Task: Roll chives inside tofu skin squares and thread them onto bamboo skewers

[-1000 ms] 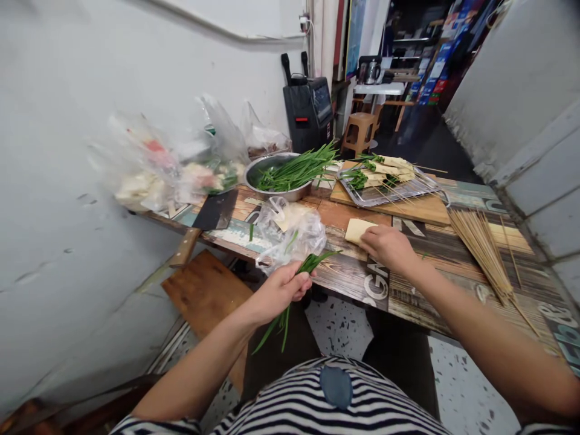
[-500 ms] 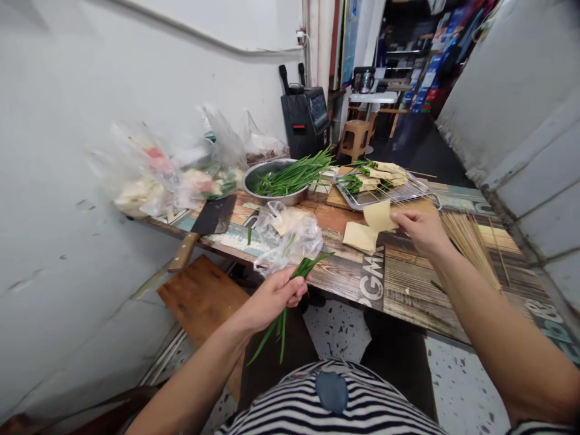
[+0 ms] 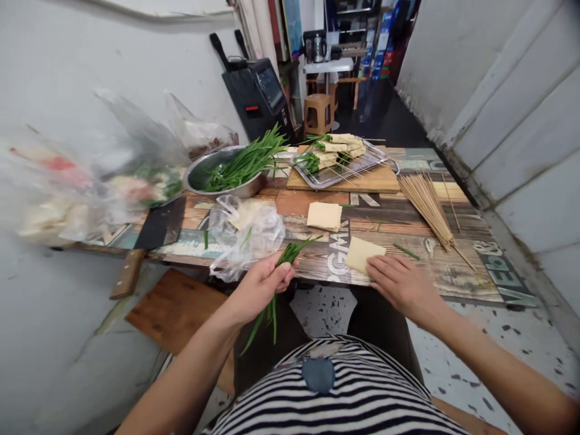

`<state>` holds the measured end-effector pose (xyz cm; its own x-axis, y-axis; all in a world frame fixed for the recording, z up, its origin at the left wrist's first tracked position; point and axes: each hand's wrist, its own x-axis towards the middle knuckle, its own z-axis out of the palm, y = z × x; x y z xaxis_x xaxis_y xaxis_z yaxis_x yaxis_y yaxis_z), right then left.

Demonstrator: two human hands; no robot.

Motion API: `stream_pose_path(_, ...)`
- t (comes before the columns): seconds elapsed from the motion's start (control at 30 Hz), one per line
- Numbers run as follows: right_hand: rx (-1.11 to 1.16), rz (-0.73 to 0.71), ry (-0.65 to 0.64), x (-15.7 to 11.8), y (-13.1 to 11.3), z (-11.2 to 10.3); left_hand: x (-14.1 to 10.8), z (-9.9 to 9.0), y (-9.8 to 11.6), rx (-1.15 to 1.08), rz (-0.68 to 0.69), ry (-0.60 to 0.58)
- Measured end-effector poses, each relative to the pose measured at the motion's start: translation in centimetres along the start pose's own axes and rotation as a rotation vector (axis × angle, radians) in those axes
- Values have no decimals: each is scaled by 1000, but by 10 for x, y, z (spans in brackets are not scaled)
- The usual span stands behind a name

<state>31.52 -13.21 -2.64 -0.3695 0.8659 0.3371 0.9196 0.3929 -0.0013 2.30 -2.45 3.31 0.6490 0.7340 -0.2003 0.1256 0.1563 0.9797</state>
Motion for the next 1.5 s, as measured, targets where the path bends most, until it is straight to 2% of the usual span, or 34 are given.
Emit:
stream_pose_path(0.13, -30, 137, 94, -32, -24, 13, 10, 3, 4, 282, 51, 59)
stream_pose_path(0.27, -6, 209, 193, -41, -24, 13, 29, 18, 14, 746, 244, 116)
stream_pose_path(0.37, -16, 237, 198, -37, -17, 10, 50, 38, 17, 961, 382, 67)
stream_pose_path(0.5, -1, 236, 160, -33, -10, 0, 85, 68, 7, 1169, 577, -77)
stream_pose_path(0.57, 51, 255, 287, -36, -9, -8, 101, 80, 0, 1279, 634, -170)
stream_pose_path(0.67, 103, 372, 588, -37, -11, -21, 119, 90, -9, 1412, 714, -312)
stream_pose_path(0.7, 109, 398, 618, -35, -12, -23, 123, 91, -11, 1434, 741, -346)
stream_pose_path(0.77, 115, 397, 535, -26, -13, -22, 128, 91, -14, 1441, 789, -382)
stream_pose_path(0.87, 98, 332, 385, -8, -13, -9, 131, 89, -17, 1410, 845, -399)
stream_pose_path(1.03, 45, 239, 384, 3, -3, 11, 137, 85, -25, 1355, 972, -423)
stream_pose_path(1.13, -9, 175, 366, -1, 5, 12, 142, 80, -31, 1286, 1081, -366)
stream_pose_path(1.23, -71, 141, 305, -3, 7, 9, 146, 73, -35, 1176, 1156, -360)
stream_pose_path(1.33, -164, 121, 202, 1, 3, 5, 153, 66, -32, 1132, 1190, -410)
stream_pose_path(1.5, -277, 132, 53, 9, -4, 1, 166, 59, -19, 1195, 1246, -576)
